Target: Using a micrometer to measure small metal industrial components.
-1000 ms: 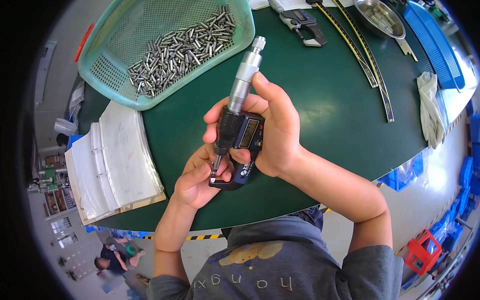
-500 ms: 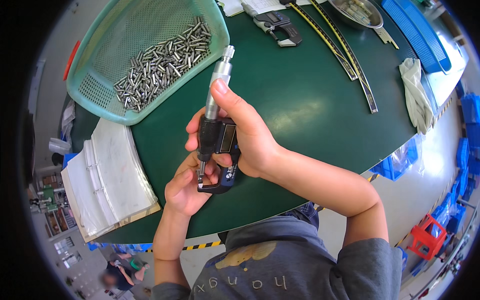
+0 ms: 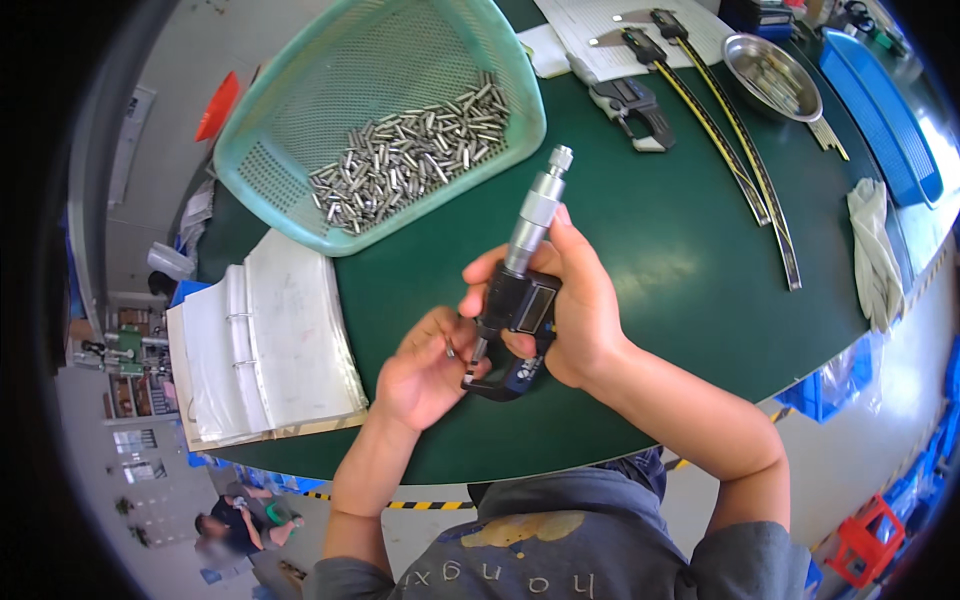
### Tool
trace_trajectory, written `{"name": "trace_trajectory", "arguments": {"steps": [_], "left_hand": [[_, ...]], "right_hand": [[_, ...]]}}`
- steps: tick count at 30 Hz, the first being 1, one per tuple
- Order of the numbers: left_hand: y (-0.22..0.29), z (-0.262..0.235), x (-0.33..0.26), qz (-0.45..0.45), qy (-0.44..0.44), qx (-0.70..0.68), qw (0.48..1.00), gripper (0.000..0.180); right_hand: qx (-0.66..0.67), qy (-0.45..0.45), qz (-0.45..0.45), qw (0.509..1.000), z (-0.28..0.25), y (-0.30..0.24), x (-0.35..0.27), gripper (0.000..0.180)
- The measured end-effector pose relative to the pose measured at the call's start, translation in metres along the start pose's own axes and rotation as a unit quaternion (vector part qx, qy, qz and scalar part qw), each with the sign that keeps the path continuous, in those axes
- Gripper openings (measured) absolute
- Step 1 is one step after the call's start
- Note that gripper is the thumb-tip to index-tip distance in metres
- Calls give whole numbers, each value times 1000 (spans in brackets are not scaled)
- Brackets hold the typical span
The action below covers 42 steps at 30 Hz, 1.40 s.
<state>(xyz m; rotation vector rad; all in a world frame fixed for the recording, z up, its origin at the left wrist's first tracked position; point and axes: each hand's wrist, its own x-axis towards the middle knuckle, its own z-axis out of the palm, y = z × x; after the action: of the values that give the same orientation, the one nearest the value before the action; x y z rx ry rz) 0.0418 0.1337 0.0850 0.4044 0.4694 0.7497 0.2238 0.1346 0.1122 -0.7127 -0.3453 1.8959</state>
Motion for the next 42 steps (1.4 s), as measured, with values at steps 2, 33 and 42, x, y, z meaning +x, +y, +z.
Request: {"name": "trace_trajectory", "arguments": {"steps": [2,33,42], "left_hand": [[21,2,14,86,43,113,989,13],[54,10,70,313,84,506,799,5],[11,-9,-1,114,-126,273,947,15]], "right_hand": [[4,-10,-6,1000,-3,1,0,69],[-32,-33,-19,999,-1,3,0,67],[-1,-25,5,1000,3,-2,0,70]]}}
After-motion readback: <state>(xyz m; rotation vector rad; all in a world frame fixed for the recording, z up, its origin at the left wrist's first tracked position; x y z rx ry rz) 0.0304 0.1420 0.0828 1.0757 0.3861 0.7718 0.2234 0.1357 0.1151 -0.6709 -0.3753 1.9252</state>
